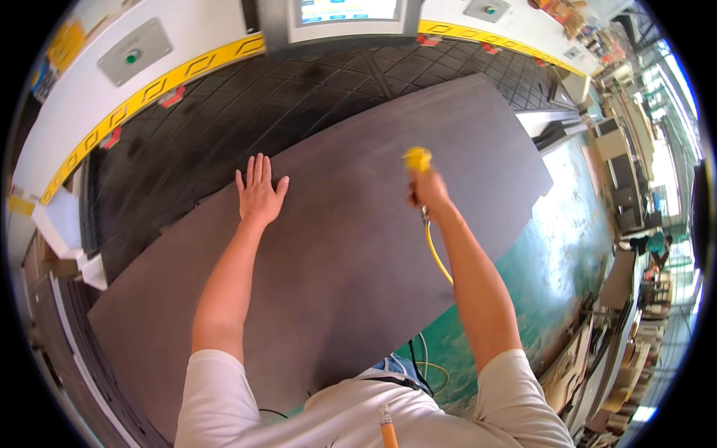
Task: The person uses a yellow air blow gun to clean the surface of large, dark rectangular panels. They repeatedly pick up panels from a stack, place them on a workbench, and blow air across the surface to remove dust or debris before stacking them back.
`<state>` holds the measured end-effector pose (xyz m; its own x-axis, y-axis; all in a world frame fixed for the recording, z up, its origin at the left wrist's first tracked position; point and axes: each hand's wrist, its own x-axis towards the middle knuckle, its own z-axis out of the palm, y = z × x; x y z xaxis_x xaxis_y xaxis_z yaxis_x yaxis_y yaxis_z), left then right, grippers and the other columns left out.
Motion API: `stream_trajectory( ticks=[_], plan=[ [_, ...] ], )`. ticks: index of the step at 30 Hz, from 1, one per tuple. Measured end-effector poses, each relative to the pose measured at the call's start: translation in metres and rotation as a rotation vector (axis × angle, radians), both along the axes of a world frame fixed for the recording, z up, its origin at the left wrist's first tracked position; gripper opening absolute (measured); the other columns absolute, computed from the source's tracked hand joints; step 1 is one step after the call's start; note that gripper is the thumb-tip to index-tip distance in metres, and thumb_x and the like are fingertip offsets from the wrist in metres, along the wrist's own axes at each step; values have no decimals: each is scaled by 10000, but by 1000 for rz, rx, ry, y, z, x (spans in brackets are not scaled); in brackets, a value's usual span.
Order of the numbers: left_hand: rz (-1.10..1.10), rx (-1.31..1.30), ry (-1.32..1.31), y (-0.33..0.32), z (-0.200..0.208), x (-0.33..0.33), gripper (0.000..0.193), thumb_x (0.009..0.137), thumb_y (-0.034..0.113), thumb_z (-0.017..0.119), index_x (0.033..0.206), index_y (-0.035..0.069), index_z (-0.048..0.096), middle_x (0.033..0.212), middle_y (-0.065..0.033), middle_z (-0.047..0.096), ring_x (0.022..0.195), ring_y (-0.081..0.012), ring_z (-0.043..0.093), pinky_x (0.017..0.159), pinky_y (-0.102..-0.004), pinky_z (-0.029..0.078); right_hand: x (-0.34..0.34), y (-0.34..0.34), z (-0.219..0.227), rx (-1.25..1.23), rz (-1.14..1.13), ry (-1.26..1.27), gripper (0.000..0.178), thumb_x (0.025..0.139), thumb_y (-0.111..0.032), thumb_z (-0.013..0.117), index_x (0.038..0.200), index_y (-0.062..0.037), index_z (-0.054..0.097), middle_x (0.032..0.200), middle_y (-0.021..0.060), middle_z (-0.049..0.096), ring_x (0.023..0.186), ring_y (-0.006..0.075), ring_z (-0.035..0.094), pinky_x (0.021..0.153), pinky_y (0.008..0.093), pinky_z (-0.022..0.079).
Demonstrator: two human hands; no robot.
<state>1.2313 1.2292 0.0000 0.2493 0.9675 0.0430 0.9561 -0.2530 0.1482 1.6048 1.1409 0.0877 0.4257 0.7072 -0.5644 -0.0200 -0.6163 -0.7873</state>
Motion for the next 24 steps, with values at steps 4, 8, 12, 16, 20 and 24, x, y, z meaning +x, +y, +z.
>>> stream_trajectory(
  ticks=[4,8,12,16,20,24],
  plan=[
    [-77,60,-29,26,-6,44,758,1038,529,455,1599,35,332,1682,-110,310,1573,-258,227,1275,-531,144,43,-14,28,-61,-66,-231,184,1050,-250,518,1123,-82,511,708,25,501,535,148,538,452,316,443],
    [-103,49,-37,39,-5,53,691,1039,518,472,1593,114,381,1651,-97,375,1548,-270,286,1251,-537,210,52,-83,51,-204,427,144,198,1056,-263,531,1125,-79,507,719,20,512,527,137,521,469,308,439],
    [-118,60,48,34,-5,71,690,1069,509,420,1618,102,322,1692,-102,287,1578,-265,213,1270,-535,158,114,-147,20,15,-466,-197,189,1053,-252,533,1128,-80,508,753,31,550,556,136,543,494,326,461],
    [-218,72,95,-7,-3,111,704,1063,502,423,1618,81,319,1708,-129,241,1592,-282,171,1276,-556,119,112,-218,68,-198,711,168,237,1058,-290,542,1111,-63,503,712,19,536,537,121,518,476,306,444],
    [-412,66,56,-74,6,205,714,1051,503,444,1616,83,324,1711,-135,229,1593,-297,166,1270,-582,105,168,-300,24,14,-223,-231,271,1057,-312,564,1136,-54,535,692,26,574,562,114,562,502,326,458],
    [-551,35,41,-142,3,286,748,1031,548,455,1619,106,320,1713,-136,219,1597,-307,138,1263,-608,76,179,-373,82,-128,518,126,264,1054,-267,580,1200,-50,541,719,28,601,539,120,561,484,325,448]
  ],
)
